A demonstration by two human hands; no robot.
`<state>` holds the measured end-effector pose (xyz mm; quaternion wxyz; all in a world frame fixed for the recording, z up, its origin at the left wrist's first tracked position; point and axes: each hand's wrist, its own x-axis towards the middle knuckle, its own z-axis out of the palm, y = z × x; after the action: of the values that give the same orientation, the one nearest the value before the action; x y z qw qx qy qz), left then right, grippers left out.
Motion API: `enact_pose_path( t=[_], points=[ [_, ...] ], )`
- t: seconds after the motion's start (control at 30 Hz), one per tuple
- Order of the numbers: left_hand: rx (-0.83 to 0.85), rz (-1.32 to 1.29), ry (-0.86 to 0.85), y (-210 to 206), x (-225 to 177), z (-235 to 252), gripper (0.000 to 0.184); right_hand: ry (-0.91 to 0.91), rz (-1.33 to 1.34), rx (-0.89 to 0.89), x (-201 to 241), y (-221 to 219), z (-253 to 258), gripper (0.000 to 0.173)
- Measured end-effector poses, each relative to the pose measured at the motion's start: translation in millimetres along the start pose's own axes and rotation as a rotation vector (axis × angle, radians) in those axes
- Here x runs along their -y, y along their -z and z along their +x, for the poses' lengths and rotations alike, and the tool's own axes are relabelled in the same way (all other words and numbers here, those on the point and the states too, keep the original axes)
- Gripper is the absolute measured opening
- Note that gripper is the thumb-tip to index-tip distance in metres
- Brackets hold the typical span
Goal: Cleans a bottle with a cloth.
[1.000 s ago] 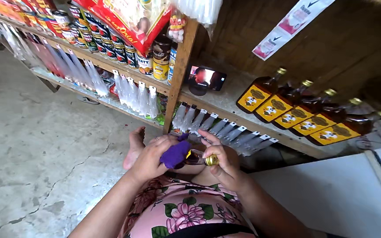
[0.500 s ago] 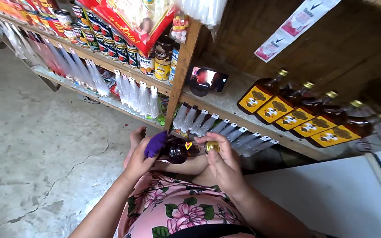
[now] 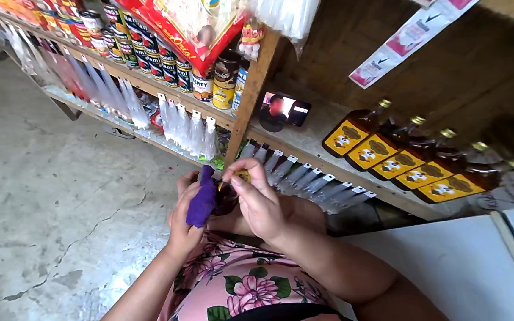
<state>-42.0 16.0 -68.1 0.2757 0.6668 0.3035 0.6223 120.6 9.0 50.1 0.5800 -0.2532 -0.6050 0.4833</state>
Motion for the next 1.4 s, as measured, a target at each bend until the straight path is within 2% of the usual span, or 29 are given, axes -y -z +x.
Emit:
enact_pose_path(
  t=[0.2,0.33,0.6,0.77,0.97,1.07,1.27,1.4],
  points=[
    [-0.110,-0.085,0.001,2.8,-12.4,4.9,0.040,-0.084,-0.136,0.094,-1.2,-25.9,32.4,0.021],
    [-0.120,-0.052,0.020,4.2,-9.8,6.4,0.043,-0.107,-0.225,0.110,-1.5,-28.4,49.6,0.024],
    [-0.182,-0.053,0.063,0.6,-5.4,7.0,0.048,-0.156,-0.199,0.193,-7.1,-29.8,83.2,0.023],
    [-0.172,-0.003,0.030,-0.4,-6.2,1.6,0.046,-0.099,-0.167,0.237,-4.5,-22.4,71.3,0.021],
    [-0.106,0.089,-0.074,-5.4,-1.3,-7.4,0.046,-0.111,-0.188,0.171,0.7,-12.3,44.2,0.019],
    [-0.056,0.174,-0.143,-7.8,-4.1,-8.8,0.042,-0.025,-0.163,0.140,0.9,-5.2,35.1,0.014],
    [0.081,0.296,-0.237,-20.3,-14.0,-9.0,0.041,0.044,-0.035,0.069,-2.4,28.3,2.6,0.013],
    [0.141,0.284,-0.293,-37.9,-29.1,7.1,0.041,0.062,-0.007,0.026,-2.1,49.0,-13.7,0.015]
  ],
)
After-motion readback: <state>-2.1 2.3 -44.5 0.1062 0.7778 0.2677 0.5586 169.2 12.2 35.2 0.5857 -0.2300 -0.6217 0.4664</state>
